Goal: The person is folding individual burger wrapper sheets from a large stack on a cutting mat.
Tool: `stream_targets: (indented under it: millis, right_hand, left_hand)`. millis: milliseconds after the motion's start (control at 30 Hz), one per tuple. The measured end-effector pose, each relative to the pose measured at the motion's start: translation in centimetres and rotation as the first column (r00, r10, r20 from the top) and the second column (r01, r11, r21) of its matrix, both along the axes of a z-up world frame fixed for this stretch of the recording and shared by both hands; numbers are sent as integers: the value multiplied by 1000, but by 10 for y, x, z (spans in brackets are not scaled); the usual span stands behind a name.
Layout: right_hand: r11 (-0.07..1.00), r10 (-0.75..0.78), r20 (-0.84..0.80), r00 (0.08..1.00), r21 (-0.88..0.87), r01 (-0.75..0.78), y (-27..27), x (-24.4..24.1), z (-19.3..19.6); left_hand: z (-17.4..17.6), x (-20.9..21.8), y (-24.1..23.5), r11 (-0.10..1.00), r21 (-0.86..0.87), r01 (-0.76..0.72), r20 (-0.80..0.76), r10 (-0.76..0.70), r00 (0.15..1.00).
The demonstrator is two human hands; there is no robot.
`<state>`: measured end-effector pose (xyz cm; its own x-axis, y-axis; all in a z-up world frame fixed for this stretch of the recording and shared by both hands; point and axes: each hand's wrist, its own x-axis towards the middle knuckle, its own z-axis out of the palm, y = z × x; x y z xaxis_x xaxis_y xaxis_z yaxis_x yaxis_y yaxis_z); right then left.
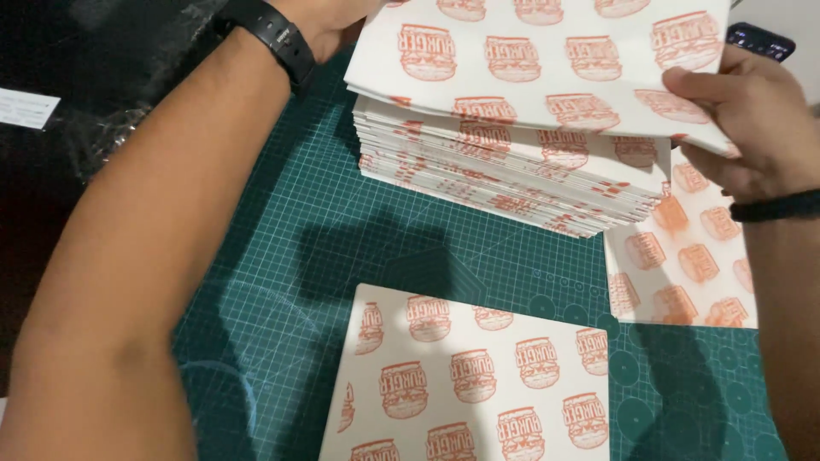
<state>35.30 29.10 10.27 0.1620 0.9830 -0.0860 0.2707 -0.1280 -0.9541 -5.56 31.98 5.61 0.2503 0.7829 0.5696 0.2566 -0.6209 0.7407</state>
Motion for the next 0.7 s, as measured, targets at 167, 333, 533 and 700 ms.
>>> stream_targets:
  millis: [167,333,533,700]
  right_hand:
    - [990,-65,-2,998,-127,64,-1,-22,-7]
    - [986,-84,129,988,-135,102,-7,-24,-5]
    - [988,-93,106,990,-115,105,-4,-21,-11]
    - [994,-54,54,997,-92,59,-6,-20,-13]
  left_hand:
    - [-9,-3,7,1000,-12,16,-6,-16,1000]
    - [-12,-7,7,1000,-10,20,-7,-20,1000]
    - [-17,-22,-3,1000,-6,15,-15,-15,1000]
    - [-25,-30,-15,1000,2,21,-25,-21,999]
